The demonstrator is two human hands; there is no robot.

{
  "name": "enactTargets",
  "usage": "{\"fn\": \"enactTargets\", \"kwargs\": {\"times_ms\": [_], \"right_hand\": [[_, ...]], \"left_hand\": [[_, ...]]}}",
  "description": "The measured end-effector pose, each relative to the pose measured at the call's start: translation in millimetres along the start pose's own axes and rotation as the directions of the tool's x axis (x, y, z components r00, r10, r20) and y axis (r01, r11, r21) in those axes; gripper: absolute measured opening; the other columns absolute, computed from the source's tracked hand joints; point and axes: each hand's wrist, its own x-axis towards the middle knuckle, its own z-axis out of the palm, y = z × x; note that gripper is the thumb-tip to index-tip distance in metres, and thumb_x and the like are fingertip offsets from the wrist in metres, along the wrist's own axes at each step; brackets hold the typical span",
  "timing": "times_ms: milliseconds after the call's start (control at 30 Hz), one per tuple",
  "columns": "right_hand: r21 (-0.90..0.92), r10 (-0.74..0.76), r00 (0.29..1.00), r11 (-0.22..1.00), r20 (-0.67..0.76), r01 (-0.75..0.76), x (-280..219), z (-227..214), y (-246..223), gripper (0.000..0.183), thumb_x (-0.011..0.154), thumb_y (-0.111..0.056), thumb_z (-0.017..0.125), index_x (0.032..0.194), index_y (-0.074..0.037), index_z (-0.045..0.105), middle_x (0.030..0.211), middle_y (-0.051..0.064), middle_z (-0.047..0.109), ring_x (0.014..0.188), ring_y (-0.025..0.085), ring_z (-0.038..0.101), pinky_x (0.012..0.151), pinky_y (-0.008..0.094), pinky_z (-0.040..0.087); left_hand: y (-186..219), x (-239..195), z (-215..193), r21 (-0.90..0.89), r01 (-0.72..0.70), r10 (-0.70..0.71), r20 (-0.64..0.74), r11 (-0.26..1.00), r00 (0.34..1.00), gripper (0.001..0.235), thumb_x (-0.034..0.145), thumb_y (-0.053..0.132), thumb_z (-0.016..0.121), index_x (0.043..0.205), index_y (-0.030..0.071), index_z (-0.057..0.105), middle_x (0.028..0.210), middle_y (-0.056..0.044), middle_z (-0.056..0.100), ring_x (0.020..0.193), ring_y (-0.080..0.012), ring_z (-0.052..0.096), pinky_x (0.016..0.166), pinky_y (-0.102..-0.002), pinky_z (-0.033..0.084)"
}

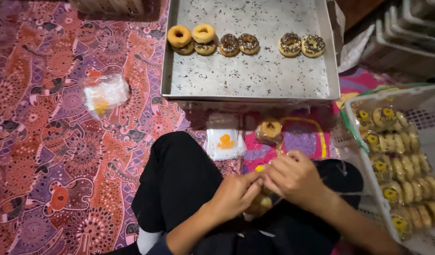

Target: The person sits on a patterned floor mat and repeatedly picks donuts from a metal tray, places them into small clear plastic bags, and sets the filled bags into a white plastic basket. The donuts include plain and chocolate-sprinkled varieties.

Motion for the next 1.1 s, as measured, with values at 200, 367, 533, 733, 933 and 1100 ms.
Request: {"fn": "enactTargets", "kwargs": {"times_ms": [200, 367, 533, 733, 933, 1100], "right_hand": [[-0.555, 0.447, 0.894, 0.754, 0.042, -0.351, -30.2, -5.0, 49.9, 0.103, 0.029, -0.05, 0.088, 0.122, -0.007, 0.073, 0.122, 0.018, 0.074, 0.116, 0.04, 0.067, 0.089, 0.048, 0.049], [0.722, 0.119, 0.723, 0.061, 0.681, -0.69, -96.8, 114.1, -48.1, 0.049, 0.079, -0.027, 0.088, 0.121, -0.007, 0.073, 0.116, 0.011, 0.077, 0.112, 0.024, 0.072, 0.1, 0.04, 0.056], [0.874, 0.731, 0.543, -0.486, 0.414, -0.012, -36.4, 145.4, -104.7, 0.027, 0.09, -0.016, 0.077, 0.11, 0.002, 0.074, 0.11, 0.011, 0.074, 0.105, 0.022, 0.068, 0.095, 0.037, 0.053], [0.938, 0.776, 0.619, 0.113, 0.124, -0.329, 8.4, 191.4, -65.3, 0.018, 0.098, -0.012, 0.074, 0.104, 0.004, 0.078, 0.099, 0.009, 0.072, 0.097, 0.015, 0.066, 0.088, 0.031, 0.052], [0.815, 0.606, 0.546, -0.405, 0.579, -0.414, 12.5, 306.5, -113.3, 0.021, 0.1, -0.014, 0.075, 0.096, 0.006, 0.074, 0.085, 0.01, 0.077, 0.078, 0.014, 0.071, 0.074, 0.026, 0.057], [0.803, 0.703, 0.399, -0.452, 0.589, -0.388, -75.4, 324.9, -81.2, 0.042, 0.087, -0.007, 0.079, 0.126, 0.002, 0.066, 0.093, 0.01, 0.072, 0.077, 0.013, 0.068, 0.068, 0.025, 0.055]], "left_hand": [[10.0, -6.2, -26.2, 0.298, -0.335, 0.271, 0.237, 0.894, 0.933, 0.02, 0.096, 0.028, 0.059, 0.107, 0.026, 0.075, 0.134, -0.016, 0.068, 0.127, -0.0465, 0.055, 0.102, -0.054, 0.038], [-26.6, 9.8, 0.8, -0.425, -0.237, 0.36, 0.237, 0.874, 0.902, 0.027, 0.098, 0.022, 0.063, 0.121, 0.014, 0.076, 0.161, -0.024, 0.045, 0.152, -0.0421, 0.025, 0.122, -0.047, 0.017], [-49.4, -6.6, 18.1, -0.628, -0.013, -0.181, -0.245, 0.778, 0.953, 0.022, 0.103, 0.016, 0.065, 0.116, 0.005, 0.078, 0.125, -0.022, 0.076, 0.123, -0.0281, 0.069, 0.113, -0.039, 0.051], [-98.8, -50.6, -28.2, 0.037, 0.065, -0.018, -0.727, 0.997, 0.686, 0.009, 0.087, 0.008, 0.079, 0.094, 0.003, 0.076, 0.086, -0.007, 0.068, 0.084, -0.0153, 0.063, 0.076, -0.029, 0.051], [-148.9, -99.0, -62.4, -0.341, 0.444, -0.559, -0.563, 0.828, 0.61, 0.02, 0.086, 0.01, 0.076, 0.103, 0.001, 0.072, 0.072, -0.005, 0.07, 0.068, -0.009, 0.064, 0.065, -0.026, 0.05], [-187.5, -56.6, -10.1, -0.067, 0.47, -0.457, -0.39, 0.88, 0.8, 0.026, 0.09, 0.022, 0.072, 0.109, 0.005, 0.076, 0.085, -0.006, 0.075, 0.079, -0.0197, 0.072, 0.072, -0.029, 0.056]]}}
